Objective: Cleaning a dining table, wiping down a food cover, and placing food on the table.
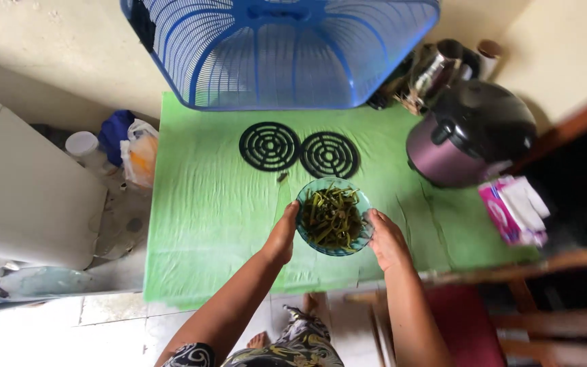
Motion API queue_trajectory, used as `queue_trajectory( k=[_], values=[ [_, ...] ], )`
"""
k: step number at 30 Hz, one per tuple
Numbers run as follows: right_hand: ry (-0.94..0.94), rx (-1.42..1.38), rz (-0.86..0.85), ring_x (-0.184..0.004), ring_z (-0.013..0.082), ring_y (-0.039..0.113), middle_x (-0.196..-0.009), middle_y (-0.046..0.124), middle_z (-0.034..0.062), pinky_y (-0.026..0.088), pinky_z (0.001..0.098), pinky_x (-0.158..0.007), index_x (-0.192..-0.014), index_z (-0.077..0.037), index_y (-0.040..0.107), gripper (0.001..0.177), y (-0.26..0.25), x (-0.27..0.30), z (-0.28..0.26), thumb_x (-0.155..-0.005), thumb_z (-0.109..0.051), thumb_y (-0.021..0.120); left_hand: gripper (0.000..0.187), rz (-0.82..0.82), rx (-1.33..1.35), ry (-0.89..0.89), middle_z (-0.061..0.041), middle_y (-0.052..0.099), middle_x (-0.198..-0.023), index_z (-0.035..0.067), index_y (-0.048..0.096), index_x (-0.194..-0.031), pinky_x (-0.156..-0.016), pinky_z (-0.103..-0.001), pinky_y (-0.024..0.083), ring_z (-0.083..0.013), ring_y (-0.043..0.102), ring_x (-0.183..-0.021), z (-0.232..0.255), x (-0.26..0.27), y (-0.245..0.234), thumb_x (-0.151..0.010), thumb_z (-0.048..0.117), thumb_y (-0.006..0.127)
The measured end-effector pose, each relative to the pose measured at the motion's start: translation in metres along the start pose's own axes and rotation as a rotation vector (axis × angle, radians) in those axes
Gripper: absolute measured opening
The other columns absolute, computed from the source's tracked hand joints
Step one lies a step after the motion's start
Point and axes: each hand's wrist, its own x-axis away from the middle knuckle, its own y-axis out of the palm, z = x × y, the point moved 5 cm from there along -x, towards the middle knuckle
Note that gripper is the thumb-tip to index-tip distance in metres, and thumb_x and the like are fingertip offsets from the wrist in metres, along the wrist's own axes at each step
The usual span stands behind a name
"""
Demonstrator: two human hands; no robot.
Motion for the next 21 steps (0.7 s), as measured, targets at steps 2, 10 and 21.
queue_trajectory(
  k=[2,10,21],
  values=[
    [0.014,0.022,-0.019,-0.112,0.0191,0.064,-0.126,0.068,0.0041,0.051,0.0409,-0.093,-0.135,-0.007,0.060,0.051,-0.003,-0.048,-0.017,-0.097,-0.041,0.063,0.076,0.017,0.018,0.050,-0.008,0.025,-0.170,0.006,0.027,-0.160,-0.125,-0.039,0.004,-0.0207,0.014,-0.157,0.013,-0.042,0.012,-0.101,0.053,0.041],
    [0.101,0.067,-0.129,-0.120,0.0166,0.061,-0.139,0.063,0.0009,0.049,0.0410,-0.099,-0.139,-0.010,0.057,0.054,-0.008,-0.219,-0.052,-0.096,-0.043,0.059,0.068,0.198,0.101,0.096,-0.007,0.034,-0.164,0.007,0.034,-0.156,-0.125,-0.036,0.008,-0.0189,0.022,-0.154,0.011,-0.191,0.030,-0.102,0.048,0.044],
    [0.183,0.051,-0.094,-0.117,0.0190,0.062,-0.137,0.064,0.0042,0.049,0.0403,-0.095,-0.142,-0.010,0.057,0.058,-0.023,-0.348,-0.019,-0.097,-0.046,0.059,0.064,0.318,0.151,0.088,-0.009,0.049,-0.156,0.003,0.045,-0.150,-0.122,-0.035,0.021,-0.0203,0.039,-0.146,0.005,-0.290,0.019,-0.103,0.046,0.046]
  ],
)
